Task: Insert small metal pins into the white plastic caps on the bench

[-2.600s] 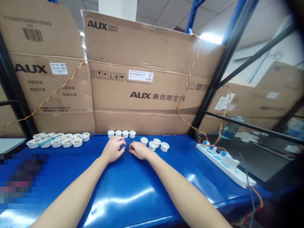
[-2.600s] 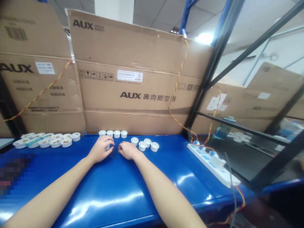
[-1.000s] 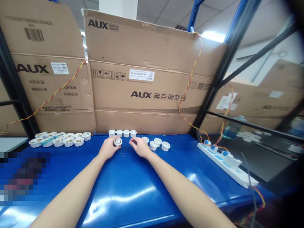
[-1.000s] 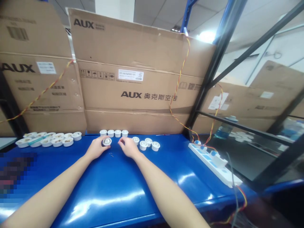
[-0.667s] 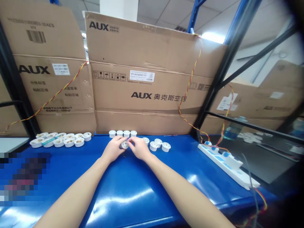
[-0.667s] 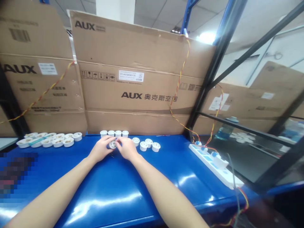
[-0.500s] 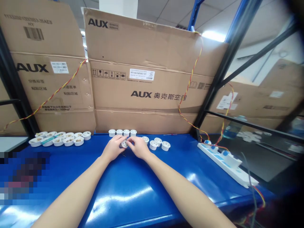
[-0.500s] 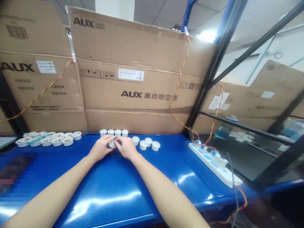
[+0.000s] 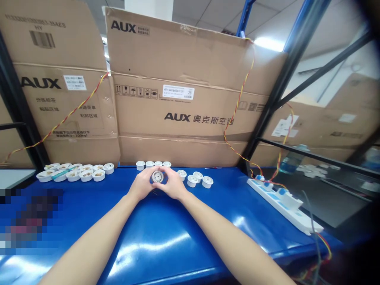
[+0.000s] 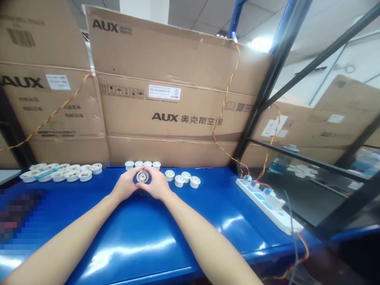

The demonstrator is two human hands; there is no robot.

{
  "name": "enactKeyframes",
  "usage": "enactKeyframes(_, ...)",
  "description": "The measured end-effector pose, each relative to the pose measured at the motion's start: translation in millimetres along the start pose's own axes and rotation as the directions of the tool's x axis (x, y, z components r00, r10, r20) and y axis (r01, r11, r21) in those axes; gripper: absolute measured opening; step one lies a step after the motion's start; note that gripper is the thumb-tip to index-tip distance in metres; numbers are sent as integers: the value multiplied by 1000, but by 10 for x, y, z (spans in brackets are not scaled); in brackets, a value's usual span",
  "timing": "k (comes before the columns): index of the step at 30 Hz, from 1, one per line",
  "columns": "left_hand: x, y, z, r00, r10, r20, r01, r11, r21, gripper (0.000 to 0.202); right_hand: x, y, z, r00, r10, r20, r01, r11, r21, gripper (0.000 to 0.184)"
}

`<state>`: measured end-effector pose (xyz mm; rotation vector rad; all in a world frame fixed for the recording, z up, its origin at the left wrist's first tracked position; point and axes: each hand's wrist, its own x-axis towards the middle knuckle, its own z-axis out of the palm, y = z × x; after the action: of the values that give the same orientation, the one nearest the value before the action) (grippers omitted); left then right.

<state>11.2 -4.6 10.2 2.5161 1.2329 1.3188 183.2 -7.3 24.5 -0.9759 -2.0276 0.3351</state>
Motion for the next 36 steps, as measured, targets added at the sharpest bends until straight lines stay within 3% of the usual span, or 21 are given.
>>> enactKeyframes(5, -19, -39, 26, 997, -59, 55, 59, 998, 10, 63, 26, 95, -96, 996, 1, 90, 28, 947, -321, 48)
enactKeyframes(10, -54, -176, 54, 979, -202, 17, 201, 978, 49, 48, 52, 372, -259, 977, 125, 173, -12, 841, -542, 41)
enactKeyframes(17, -45, -259, 47, 933, -360, 0, 360, 933, -2, 34, 42, 500, -448, 914, 399, 75, -219, 639, -738, 37)
enactKeyframes(19, -40, -266, 53, 924, -382, 6, 382, 924, -9, 31, 32, 495, -455, 908, 418, 18, -258, 594, -762, 40)
enactKeyframes(21, -33, -279, 66, 920, -391, 13, 391, 920, -16, 28, 47, 484, -414, 934, 358, 1, -232, 606, -761, 47)
enactKeyframes(24, -22, -307, 87, 922, -387, 23, 387, 922, -25, 24, 162, 478, -272, 963, 253, 93, -107, 674, -731, 57)
enactKeyframes(30, -31, -335, 85, 925, -378, 38, 380, 924, -42, 24, 506, 523, -64, 914, 333, 234, -52, 666, -745, 54)
enactKeyframes(33, -38, -340, 91, 927, -371, 54, 374, 926, -56, 26, 446, 476, -86, 928, 300, 222, -45, 680, -732, 45)
enactKeyframes(36, -42, -352, 108, 942, -320, 104, 329, 942, -73, 40, 225, 374, -128, 954, 147, 263, 31, 821, -570, 47)
